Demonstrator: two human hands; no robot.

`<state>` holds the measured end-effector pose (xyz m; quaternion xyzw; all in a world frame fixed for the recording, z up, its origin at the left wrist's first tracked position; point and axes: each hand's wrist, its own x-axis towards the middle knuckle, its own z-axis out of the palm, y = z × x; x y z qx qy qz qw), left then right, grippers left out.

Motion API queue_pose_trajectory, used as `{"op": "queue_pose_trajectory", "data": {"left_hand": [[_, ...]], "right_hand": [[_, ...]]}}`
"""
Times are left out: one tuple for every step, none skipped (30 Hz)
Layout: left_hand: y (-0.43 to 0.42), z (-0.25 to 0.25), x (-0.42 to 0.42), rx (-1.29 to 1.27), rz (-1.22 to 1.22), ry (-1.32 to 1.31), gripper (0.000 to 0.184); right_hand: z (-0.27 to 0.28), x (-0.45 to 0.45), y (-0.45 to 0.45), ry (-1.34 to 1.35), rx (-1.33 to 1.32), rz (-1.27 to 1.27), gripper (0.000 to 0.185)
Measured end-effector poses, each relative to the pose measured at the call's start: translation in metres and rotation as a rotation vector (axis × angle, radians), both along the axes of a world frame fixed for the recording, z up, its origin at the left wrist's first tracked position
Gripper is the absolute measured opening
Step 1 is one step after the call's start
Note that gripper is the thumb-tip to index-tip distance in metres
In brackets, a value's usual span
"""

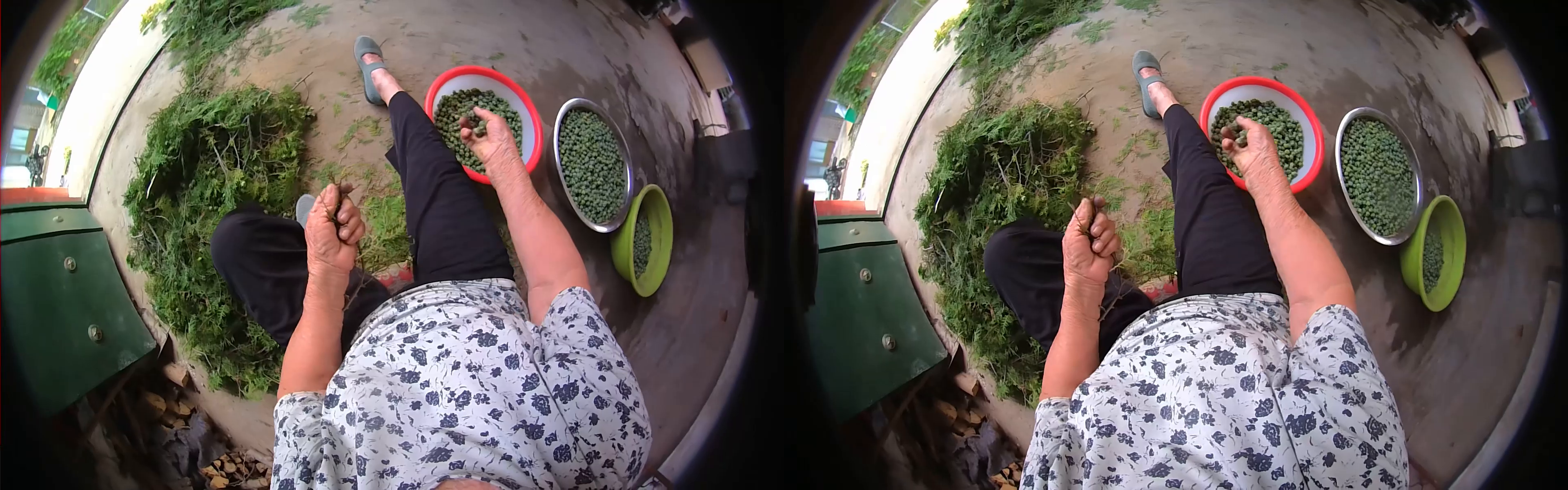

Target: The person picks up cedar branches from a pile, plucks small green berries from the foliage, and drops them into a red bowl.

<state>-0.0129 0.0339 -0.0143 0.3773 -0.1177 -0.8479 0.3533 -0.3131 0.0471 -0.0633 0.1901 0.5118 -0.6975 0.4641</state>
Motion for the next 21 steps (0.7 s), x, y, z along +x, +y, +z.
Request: {"op": "queue_pose_trajectory", "data": {"left_hand": [[-0.003, -0.003, 0.003, -0.004, -0.006, 0.064, 0.022], [-0.005, -0.005, 0.003, 0.009, 0.013, 0.067, 0.023], [-0.007, -0.005, 0.003, 0.001, 0.022, 0.048, 0.024], [-0.009, -0.006, 0.003, -0.009, 0.029, 0.029, 0.024], [-0.011, -0.008, 0.004, 0.0, 0.047, 0.064, 0.024], [-0.012, -0.006, 0.003, 0.02, 0.057, 0.088, 0.024], [-0.014, -0.006, 0.002, 0.029, 0.069, 0.1, 0.024], [-0.016, -0.006, 0.002, 0.038, 0.084, 0.109, 0.024], [-0.017, -0.005, 0.002, 0.029, 0.096, 0.123, 0.025], [-0.019, -0.005, 0.002, 0.032, 0.095, 0.119, 0.025], [-0.022, -0.004, 0.001, 0.014, 0.11, 0.168, 0.024], [-0.024, -0.004, 0.002, -0.002, 0.127, 0.217, 0.023], [-0.028, -0.003, 0.002, -0.012, 0.124, 0.264, 0.023], [-0.03, -0.001, 0.003, -0.017, 0.144, 0.294, 0.023], [-0.032, 0.001, 0.003, -0.021, 0.159, 0.336, 0.023], [-0.035, 0.002, 0.003, -0.031, 0.172, 0.386, 0.023], [-0.037, 0.002, 0.004, -0.042, 0.187, 0.421, 0.024], [-0.04, 0.002, 0.006, -0.048, 0.194, 0.417, 0.024], [-0.043, 0.001, 0.007, -0.079, 0.197, 0.44, 0.024], [-0.045, 0.0, 0.009, -0.107, 0.199, 0.462, 0.024], [-0.047, -0.001, 0.011, -0.102, 0.198, 0.481, 0.025]], "right_hand": [[-0.015, -0.019, 0.001, 0.044, 0.016, -0.042, 0.016], [-0.035, -0.038, 0.006, 0.091, 0.032, -0.086, 0.019], [-0.038, -0.048, 0.012, 0.174, 0.049, -0.085, 0.027], [-0.039, -0.059, 0.017, 0.181, 0.053, -0.097, 0.027], [-0.041, -0.07, 0.021, 0.222, 0.148, -0.088, 0.031], [-0.039, -0.077, 0.025, 0.259, 0.244, -0.077, 0.035], [-0.041, -0.084, 0.028, 0.286, 0.201, -0.054, 0.042], [-0.043, -0.09, 0.03, 0.285, 0.204, -0.059, 0.042], [-0.038, -0.091, 0.031, 0.269, 0.154, -0.098, 0.046], [-0.034, -0.092, 0.032, 0.251, 0.104, -0.135, 0.051], [-0.032, -0.094, 0.034, 0.253, 0.041, -0.134, 0.059], [-0.031, -0.098, 0.036, 0.247, 0.045, -0.13, 0.059], [-0.032, -0.104, 0.035, 0.248, 0.067, -0.159, 0.059], [-0.039, -0.107, 0.035, 0.241, 0.089, -0.183, 0.059], [-0.053, -0.118, 0.039, 0.268, 0.076, -0.19, 0.054], [-0.067, -0.13, 0.042, 0.301, 0.056, -0.201, 0.049], [-0.076, -0.137, 0.044, 0.292, 0.051, -0.19, 0.049], [-0.076, -0.139, 0.045, 0.298, 0.089, -0.257, 0.038], [-0.077, -0.14, 0.043, 0.305, 0.129, -0.325, 0.031], [-0.079, -0.14, 0.044, 0.302, 0.127, -0.32, 0.031], [-0.066, -0.13, 0.047, 0.37, 0.183, -0.319, 0.027]]}}
